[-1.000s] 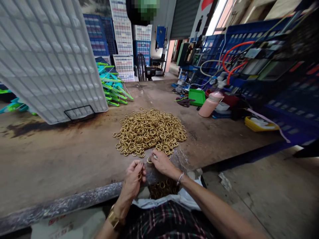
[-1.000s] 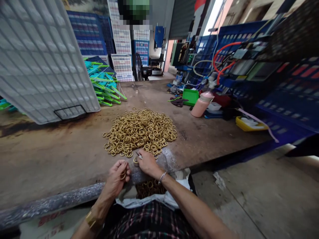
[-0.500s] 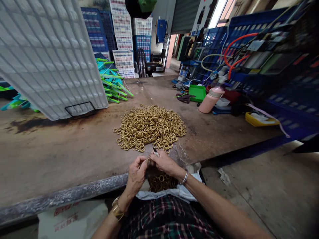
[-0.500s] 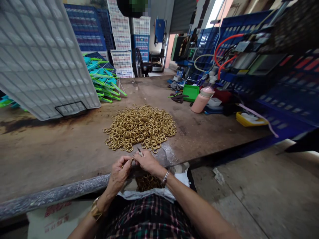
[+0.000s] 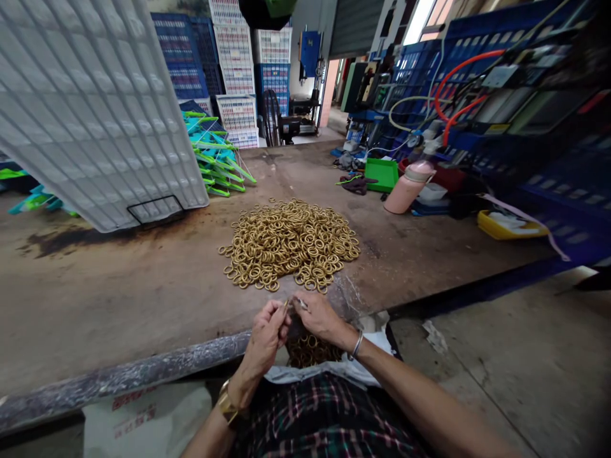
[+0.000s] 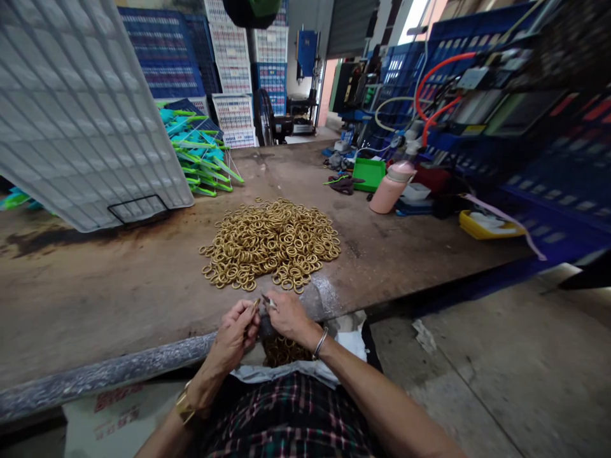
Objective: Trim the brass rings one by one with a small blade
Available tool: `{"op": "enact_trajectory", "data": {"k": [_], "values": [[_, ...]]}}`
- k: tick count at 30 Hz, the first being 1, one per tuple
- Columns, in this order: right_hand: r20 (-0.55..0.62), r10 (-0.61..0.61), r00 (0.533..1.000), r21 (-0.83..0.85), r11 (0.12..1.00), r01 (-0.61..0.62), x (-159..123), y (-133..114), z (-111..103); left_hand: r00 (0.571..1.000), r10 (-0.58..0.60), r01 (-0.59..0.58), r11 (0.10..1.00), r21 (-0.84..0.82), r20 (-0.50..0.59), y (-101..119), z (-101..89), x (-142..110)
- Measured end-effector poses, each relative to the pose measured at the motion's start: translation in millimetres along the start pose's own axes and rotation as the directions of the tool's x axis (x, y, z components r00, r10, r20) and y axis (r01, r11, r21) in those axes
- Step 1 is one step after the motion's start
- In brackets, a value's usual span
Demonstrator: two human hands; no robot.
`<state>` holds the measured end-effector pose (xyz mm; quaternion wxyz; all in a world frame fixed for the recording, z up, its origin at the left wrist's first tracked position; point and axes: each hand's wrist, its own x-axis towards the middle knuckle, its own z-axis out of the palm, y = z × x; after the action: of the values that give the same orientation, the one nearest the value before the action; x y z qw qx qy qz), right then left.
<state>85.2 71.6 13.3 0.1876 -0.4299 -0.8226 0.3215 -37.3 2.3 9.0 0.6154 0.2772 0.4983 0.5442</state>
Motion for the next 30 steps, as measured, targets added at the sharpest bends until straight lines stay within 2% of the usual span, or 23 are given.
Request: {"op": "enact_trajectory", "data": {"k": [3,8,13,17,19,22,27,30], "values": [[0.111,-0.065,0.992,-0.166,0.983,0.083,-4.7,0.6,-0.6,1.0,0.008,-0.007,0.999,0.042,-0.013,-2.5,-2.0,1.9],[0.194,-0.006,0.981,-0.305,0.95,0.066,-3.5,-6.8,-3.9,0.999,0.036,-0.033,0.994,0.105,-0.032,-2.4,-1.8,2.8],[0.235,0.048,0.971,-0.378,0.925,0.046,0.3,-8.4,-0.1,0.995,0.088,-0.078,0.976,0.201,-0.044,2.6,-1.6,1.1],[0.203,0.111,0.973,-0.449,0.894,-0.008,9.6,-7.1,3.0,0.999,0.028,-0.02,0.978,0.207,-0.037,6.7,-2.7,-8.8],[0.168,0.137,0.976,-0.478,0.878,-0.041,17.8,-8.3,2.1,1.0,-0.013,0.011,0.988,0.156,0.013,8.1,-2.2,-15.8],[0.096,0.149,0.984,-0.487,0.869,-0.084,30.4,-13.3,2.5,0.997,-0.042,0.044,0.999,-0.028,0.07,9.5,-1.7,-22.4],[0.005,0.127,0.992,-0.433,0.894,-0.112,43.2,-21.6,15.8,0.997,-0.062,0.044,0.954,-0.295,-0.053,11.3,-8.4,-19.4],[0.001,0.141,0.99,-0.438,0.89,-0.127,49.1,-20.8,22.1,0.995,-0.095,0.073,0.919,-0.387,-0.037,12.2,-14.8,-15.8]]}}
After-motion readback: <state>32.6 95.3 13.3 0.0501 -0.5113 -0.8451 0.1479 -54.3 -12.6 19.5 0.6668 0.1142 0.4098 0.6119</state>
